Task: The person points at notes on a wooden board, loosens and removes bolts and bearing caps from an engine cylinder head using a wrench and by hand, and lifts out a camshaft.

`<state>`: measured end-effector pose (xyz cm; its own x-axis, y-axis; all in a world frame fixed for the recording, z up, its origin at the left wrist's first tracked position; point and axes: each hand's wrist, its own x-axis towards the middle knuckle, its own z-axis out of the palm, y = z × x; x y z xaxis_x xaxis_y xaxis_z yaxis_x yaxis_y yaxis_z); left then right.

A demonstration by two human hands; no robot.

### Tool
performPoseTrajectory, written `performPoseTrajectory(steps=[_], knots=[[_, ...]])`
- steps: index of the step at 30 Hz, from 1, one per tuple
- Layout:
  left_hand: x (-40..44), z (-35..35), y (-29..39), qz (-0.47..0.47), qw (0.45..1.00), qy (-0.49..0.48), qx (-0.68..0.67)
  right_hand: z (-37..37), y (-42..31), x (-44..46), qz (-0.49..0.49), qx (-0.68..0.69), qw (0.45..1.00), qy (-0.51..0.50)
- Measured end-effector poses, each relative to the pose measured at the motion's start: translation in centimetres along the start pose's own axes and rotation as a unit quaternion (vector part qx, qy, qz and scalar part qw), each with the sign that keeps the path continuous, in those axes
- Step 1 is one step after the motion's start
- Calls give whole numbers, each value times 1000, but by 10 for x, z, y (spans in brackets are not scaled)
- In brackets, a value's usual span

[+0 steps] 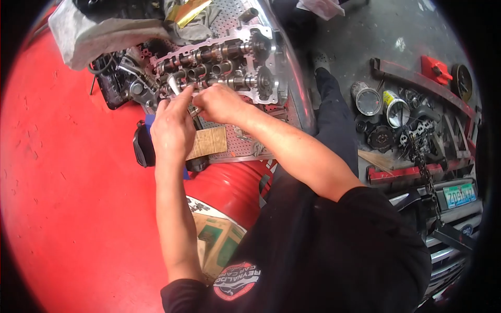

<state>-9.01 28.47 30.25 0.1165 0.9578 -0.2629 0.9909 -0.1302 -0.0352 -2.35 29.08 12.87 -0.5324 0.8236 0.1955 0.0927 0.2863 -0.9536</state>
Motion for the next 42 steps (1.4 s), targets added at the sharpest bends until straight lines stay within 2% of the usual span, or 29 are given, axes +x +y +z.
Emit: performPoseTrajectory(steps=[1, 2, 3, 5, 6, 8, 9, 10, 12, 14, 16, 20, 25, 28, 29, 33, 34, 36, 39, 40, 42], knots=[[-4, 4, -12, -74, 991, -106, 31, 3, 0, 1, -13, 19, 999, 43], [-14, 15, -26, -145, 965, -212, 62, 6, -2, -1, -8, 18, 999, 31], [-42, 36, -44, -110, 972, -204, -28, 8, -2, -1, -3, 15, 1000, 23], [-60, 24, 0, -137, 925, -270, -228, 7, -5, 4, 13, 9, 1000, 1], [-64, 18, 25, -123, 907, -204, -347, 9, -10, 5, 7, 14, 1000, -4], [-61, 6, 36, -74, 949, -67, -299, 9, -23, 14, -9, 19, 1000, -18], [-59, 2, 28, -58, 975, -6, -215, 8, -27, 22, -14, 17, 996, -88], [-57, -2, 16, -41, 989, 54, -128, 16, -31, 27, -1, 21, 995, -94], [-57, -2, -5, -90, 994, 57, -36, 34, -34, 41, 25, 27, 994, -99], [-60, 6, -32, -40, 997, 68, 21, 37, -35, 53, -23, -3, 993, -113], [-54, 4, -42, -85, 994, 56, 40, 32, -35, 67, -49, -38, 985, -164], [-37, 8, -68, -135, 990, 10, 33, 42, -25, 84, -25, -43, 985, -168], [-29, 27, -100, -91, 992, -2, 82, 41, -11, 87, -58, -52, 978, -194], [-24, 31, -116, -122, 985, -38, 119, 34, -11, 93, -55, -40, 973, -219], [-21, 32, -118, -102, 989, -9, 106, 33, -11, 94, -52, -35, 973, -224], [-34, 46, -123, -232, 969, -85, 17, 33, -8, 100, -8, -2, 979, -202], [-39, 53, -120, -280, 955, -85, -43, 32, -7, 102, -15, 1, 980, -196], [-48, 54, -116, -284, 955, -85, -28, 29, -4, 100, -20, 8, 983, -183], [-56, 70, -109, -237, 971, 25, -2, 33, 5, 97, -30, 16, 989, -144], [-58, 69, -101, -280, 958, 3, -58, 35, 4, 95, -32, 24, 991, -130], [-53, 65, -72, -362, 916, -35, -167, 30, -1, 101, -8, 10, 984, -180]])
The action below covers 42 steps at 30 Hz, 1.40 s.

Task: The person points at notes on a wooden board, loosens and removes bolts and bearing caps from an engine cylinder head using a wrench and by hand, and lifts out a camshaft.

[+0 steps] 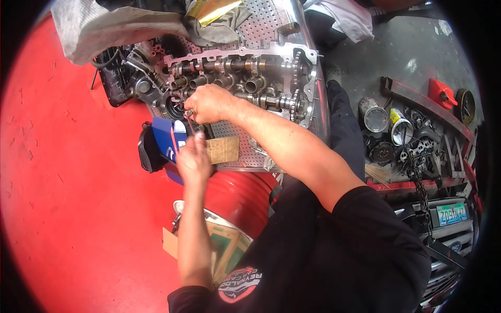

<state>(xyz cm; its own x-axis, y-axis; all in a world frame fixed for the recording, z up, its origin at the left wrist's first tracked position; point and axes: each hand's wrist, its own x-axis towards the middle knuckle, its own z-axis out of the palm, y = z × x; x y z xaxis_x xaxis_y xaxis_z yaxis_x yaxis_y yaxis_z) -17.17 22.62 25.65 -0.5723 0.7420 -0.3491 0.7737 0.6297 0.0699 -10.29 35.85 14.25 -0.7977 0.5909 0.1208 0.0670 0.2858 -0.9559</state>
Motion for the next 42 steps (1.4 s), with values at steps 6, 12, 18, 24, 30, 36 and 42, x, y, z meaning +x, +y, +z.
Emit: performPoseTrajectory(steps=[6, 12, 18, 24, 30, 36, 42], knots=[[-22, 6, 78, 157, 977, -4, -146, -6, 4, 2, -10, 6, 999, -38], [76, -46, 76, 284, 921, 118, 240, -10, 3, -4, 9, -11, 999, -36], [46, -37, -30, 149, 974, -126, 119, 0, 13, 1, -10, 32, 999, 26], [13, -45, 97, 345, 929, 32, 129, 8, 24, 6, -81, -43, 995, -28], [84, -52, -16, 170, 924, -150, 307, 6, 18, 4, -32, 5, 999, 37], [22, -49, 86, 313, 944, -12, 104, 2, 20, 0, -96, 11, 995, 33], [64, -55, 16, 162, 961, -134, 181, 6, 19, 1, -13, 10, 1000, 7]])
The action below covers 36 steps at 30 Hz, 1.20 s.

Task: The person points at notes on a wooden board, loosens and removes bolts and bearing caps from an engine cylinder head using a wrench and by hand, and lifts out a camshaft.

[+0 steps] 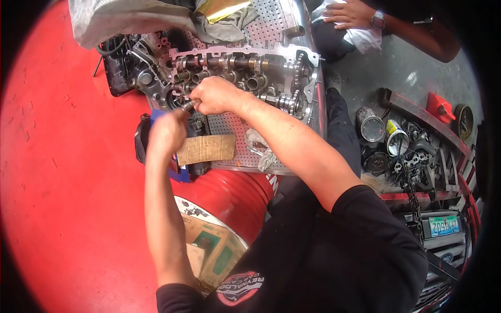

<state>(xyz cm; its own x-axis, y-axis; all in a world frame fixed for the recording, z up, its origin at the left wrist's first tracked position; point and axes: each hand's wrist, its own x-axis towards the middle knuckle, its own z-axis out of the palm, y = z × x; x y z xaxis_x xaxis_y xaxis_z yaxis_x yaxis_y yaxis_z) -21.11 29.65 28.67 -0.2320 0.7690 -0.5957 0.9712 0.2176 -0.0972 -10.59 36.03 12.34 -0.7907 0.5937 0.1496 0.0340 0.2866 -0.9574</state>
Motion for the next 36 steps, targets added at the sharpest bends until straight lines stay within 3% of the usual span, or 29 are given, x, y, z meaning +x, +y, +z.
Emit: performPoseTrajectory(steps=[2, 3, 4, 5, 6, 8, 9, 12, 14, 16, 17, 18, 20, 22, 24, 25, 26, 28, 29, 30, 32, 33, 36], knots=[[-31, -3, 32, -42, 957, -158, -240, 0, -3, -2, -13, 5, 1000, 24], [-41, -5, 59, -30, 920, -141, -364, -6, -8, -1, 25, -18, 999, -25], [-39, -3, 68, 31, 949, -82, -302, -3, -3, 0, -44, 7, 999, 20], [-26, -7, 76, 156, 958, 65, -232, 9, 11, 3, -113, 32, 991, 62], [-5, -14, 81, 272, 927, 211, -150, 25, 31, 8, -183, 57, 976, 102], [21, -33, 60, 73, 981, 180, -13, -14, -10, 1, 31, -31, 997, -66], [31, -25, 31, 52, 982, 181, -24, -12, -7, 1, 10, -8, 999, -32], [5, -9, 5, -78, 994, -68, -26, -5, 0, 5, -11, 5, 1000, -9], [-25, -2, 22, 34, 978, -105, -174, -4, 1, 8, -13, 3, 1000, -16], [-29, 8, 53, 170, 941, 92, -277, -4, 6, 9, -20, 5, 999, -32], [-24, -3, 66, 148, 958, 141, -203, -6, 11, 13, -104, -21, 993, -48], [-12, -22, 71, 122, 967, 186, -126, 5, 8, 8, -92, 43, 993, 52], [18, -30, 39, 49, 977, 199, -52, -6, -3, 4, 28, 44, 999, -12], [19, -22, 5, -58, 997, 55, 0, -7, -1, 8, 50, 64, 996, -33], [-12, -24, 12, -17, 993, -78, -90, -3, 2, 8, 49, 74, 996, -20], [-23, -16, 23, 52, 983, -43, -169, 3, 11, 9, 15, 11, 1000, -23], [-27, -12, 32, 121, 961, -7, -247, 4, 19, 13, -46, 59, 997, -22], [-13, -20, 53, 196, 930, 192, -244, 5, 31, 14, -159, 149, 976, -29], [-1, -29, 57, 116, 959, 187, -178, -1, 12, 11, -104, 165, 981, 2], [7, -44, 56, 43, 985, 114, -118, -8, -9, 9, -49, 183, 981, 34], [33, -23, 19, -5, 998, 60, -36, -3, 2, 7, -16, 46, 998, -44], [23, -20, 12, -54, 998, -11, -14, -6, 1, 10, -3, 28, 998, -64], [-10, -16, 23, -14, 984, -68, -162, -14, -2, 11, 18, 10, 995, -102]])
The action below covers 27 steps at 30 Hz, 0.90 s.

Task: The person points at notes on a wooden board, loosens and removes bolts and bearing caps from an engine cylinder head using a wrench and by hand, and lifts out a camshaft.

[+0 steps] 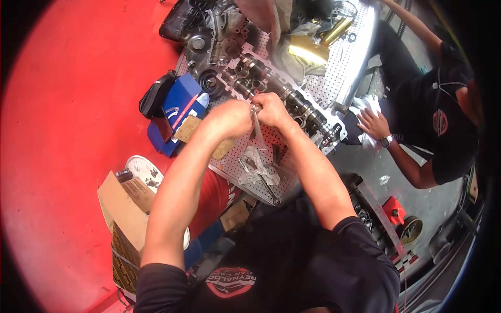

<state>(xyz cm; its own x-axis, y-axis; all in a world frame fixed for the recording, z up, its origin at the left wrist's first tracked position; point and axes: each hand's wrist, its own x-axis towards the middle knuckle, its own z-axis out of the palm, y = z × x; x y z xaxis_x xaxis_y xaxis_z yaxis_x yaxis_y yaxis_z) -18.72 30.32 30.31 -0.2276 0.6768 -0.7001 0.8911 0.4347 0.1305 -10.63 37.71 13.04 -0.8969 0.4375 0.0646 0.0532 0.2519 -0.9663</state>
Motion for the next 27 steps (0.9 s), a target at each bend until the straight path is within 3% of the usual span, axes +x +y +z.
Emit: performPoseTrajectory(steps=[2, 3, 5, 6, 9, 10, 12, 14, 15, 16, 17, 19, 20, 22, 24, 25, 26, 27], knots=[[-5, -4, 19, 198, 977, -18, -71, -1, 10, 0, -20, 28, 999, -11], [8, 14, 23, 184, 967, 66, -166, 11, 38, 8, -20, 132, 990, -32], [15, -6, 43, 109, 979, 172, -17, 32, 21, -7, -32, 295, 941, 161], [20, -15, 45, 64, 972, 220, 56, 17, 19, -5, -12, 214, 972, 98], [30, -21, -8, -102, 989, 86, 59, 1, 6, 3, 39, 67, 997, -9], [19, -13, -23, -111, 990, 73, 37, -2, -1, 2, 74, 30, 996, -25], [-4, -2, -19, -106, 992, -41, -55, -5, -3, 2, 65, 37, 997, -19], [-15, 33, 5, 105, 961, 112, -232, -1, 4, 1, 13, 19, 1000, -13], [-14, 35, 26, 118, 961, 176, -178, 6, -1, -10, 16, 167, 985, 47], [-8, 27, 46, 129, 954, 243, -121, 7, -2, -12, 8, 194, 979, 62], [3, 11, 54, 97, 969, 218, -62, 9, -4, -14, -1, 221, 972, 77], [11, -33, 42, -18, 990, 134, 28, -3, 7, -7, -39, 45, 998, 18], [15, -31, 22, -50, 993, 109, -1, -3, 9, -3, -64, -41, 997, -11], [17, -12, -19, -119, 990, 58, -56, 8, 12, 4, 16, 59, 998, 24], [-7, 8, -7, -9, 998, -23, -66, 3, 13, 5, 4, -8, 1000, 18], [-32, 4, 20, 1, 986, 49, -158, 3, 13, 4, -18, 43, 999, 11], [-18, 25, 31, 98, 972, 102, -186, 15, 7, 5, 102, -35, 991, 80], [-10, 19, 44, 91, 976, 147, -136, 36, -7, 3, 219, -117, 958, 144]])
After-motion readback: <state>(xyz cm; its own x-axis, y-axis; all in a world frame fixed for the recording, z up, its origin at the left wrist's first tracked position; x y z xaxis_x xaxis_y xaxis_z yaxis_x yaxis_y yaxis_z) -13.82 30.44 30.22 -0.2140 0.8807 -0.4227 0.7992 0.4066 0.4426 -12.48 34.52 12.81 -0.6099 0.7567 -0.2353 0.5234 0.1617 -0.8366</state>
